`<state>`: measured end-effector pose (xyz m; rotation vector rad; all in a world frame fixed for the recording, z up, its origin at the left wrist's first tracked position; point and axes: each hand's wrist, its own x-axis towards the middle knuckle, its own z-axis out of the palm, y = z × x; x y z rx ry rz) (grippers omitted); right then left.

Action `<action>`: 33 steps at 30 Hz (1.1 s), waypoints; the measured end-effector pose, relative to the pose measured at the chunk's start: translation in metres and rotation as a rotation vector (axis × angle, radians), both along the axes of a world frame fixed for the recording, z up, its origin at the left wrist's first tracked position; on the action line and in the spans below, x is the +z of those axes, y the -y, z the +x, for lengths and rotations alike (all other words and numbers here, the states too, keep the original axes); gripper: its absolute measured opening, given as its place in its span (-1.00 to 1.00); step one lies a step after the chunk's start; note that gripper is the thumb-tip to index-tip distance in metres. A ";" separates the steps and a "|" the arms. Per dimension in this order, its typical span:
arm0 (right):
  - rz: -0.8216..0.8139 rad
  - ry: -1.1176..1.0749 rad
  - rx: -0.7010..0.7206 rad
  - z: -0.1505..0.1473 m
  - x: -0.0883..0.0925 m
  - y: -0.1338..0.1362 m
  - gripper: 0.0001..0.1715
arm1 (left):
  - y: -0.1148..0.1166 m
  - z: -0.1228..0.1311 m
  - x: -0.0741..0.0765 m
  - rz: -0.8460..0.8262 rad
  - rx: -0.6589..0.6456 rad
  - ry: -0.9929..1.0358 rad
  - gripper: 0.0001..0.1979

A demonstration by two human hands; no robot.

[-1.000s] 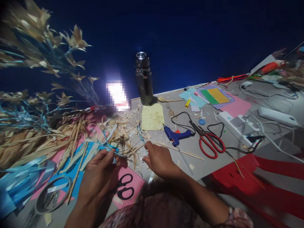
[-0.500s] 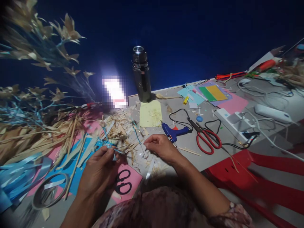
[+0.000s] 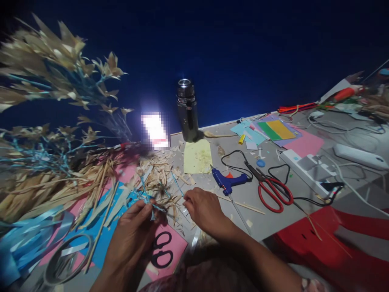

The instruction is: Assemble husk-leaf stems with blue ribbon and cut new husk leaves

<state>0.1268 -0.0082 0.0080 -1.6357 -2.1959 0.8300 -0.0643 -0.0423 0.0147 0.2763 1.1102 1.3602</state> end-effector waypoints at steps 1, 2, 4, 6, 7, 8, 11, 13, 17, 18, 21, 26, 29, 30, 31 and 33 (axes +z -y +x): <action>0.010 0.056 -0.005 -0.002 -0.002 -0.001 -0.89 | 0.000 0.000 -0.001 0.004 0.001 0.003 -0.68; 0.013 0.102 0.001 -0.003 -0.003 -0.002 -0.89 | 0.001 0.000 -0.001 0.006 -0.002 0.006 -0.68; 0.015 0.162 0.016 -0.007 -0.008 -0.004 -0.85 | 0.001 0.001 -0.002 -0.006 -0.010 0.004 -0.69; 0.019 0.171 0.011 -0.009 -0.013 -0.006 -0.76 | 0.002 0.002 -0.002 -0.026 -0.007 -0.002 -0.67; 0.021 0.151 -0.008 -0.009 -0.015 -0.006 -0.71 | 0.002 0.002 -0.002 -0.036 -0.002 -0.005 -0.66; 0.028 0.114 -0.042 -0.009 -0.017 -0.007 -0.68 | 0.002 0.001 -0.002 -0.041 0.000 -0.007 -0.66; 0.042 -0.100 -0.186 -0.004 -0.018 -0.012 -0.78 | 0.001 -0.001 -0.003 -0.022 -0.003 -0.012 -0.69; -0.065 -0.365 -0.268 0.000 -0.014 -0.014 -0.89 | 0.000 -0.001 -0.003 -0.010 0.000 -0.021 -0.69; -0.524 -0.994 -0.288 0.006 -0.001 -0.018 -0.80 | -0.001 0.004 0.004 -0.041 -0.009 -0.021 -0.62; -0.602 -1.092 -0.267 0.007 0.001 -0.018 -0.75 | -0.001 0.006 0.006 -0.048 -0.020 -0.020 -0.61; -0.697 -1.229 -0.201 0.007 0.004 -0.017 -0.67 | -0.003 0.009 0.012 -0.057 -0.054 -0.018 -0.60; -0.653 -1.205 -0.149 0.004 0.004 -0.012 -0.71 | -0.007 0.010 0.014 -0.018 -0.065 -0.009 -0.65; -0.665 -1.163 -0.098 0.003 0.005 -0.009 -0.71 | -0.010 0.008 0.015 0.022 -0.064 0.011 -0.67; -0.664 -1.163 -0.087 0.003 0.005 -0.008 -0.71 | -0.010 0.008 0.016 0.034 -0.069 0.017 -0.69; -0.657 -1.166 -0.080 0.003 0.006 -0.007 -0.71 | -0.011 0.008 0.017 0.041 -0.077 0.020 -0.70; -0.629 -1.171 -0.062 0.002 0.006 -0.005 -0.72 | -0.011 0.007 0.017 0.049 -0.083 0.018 -0.71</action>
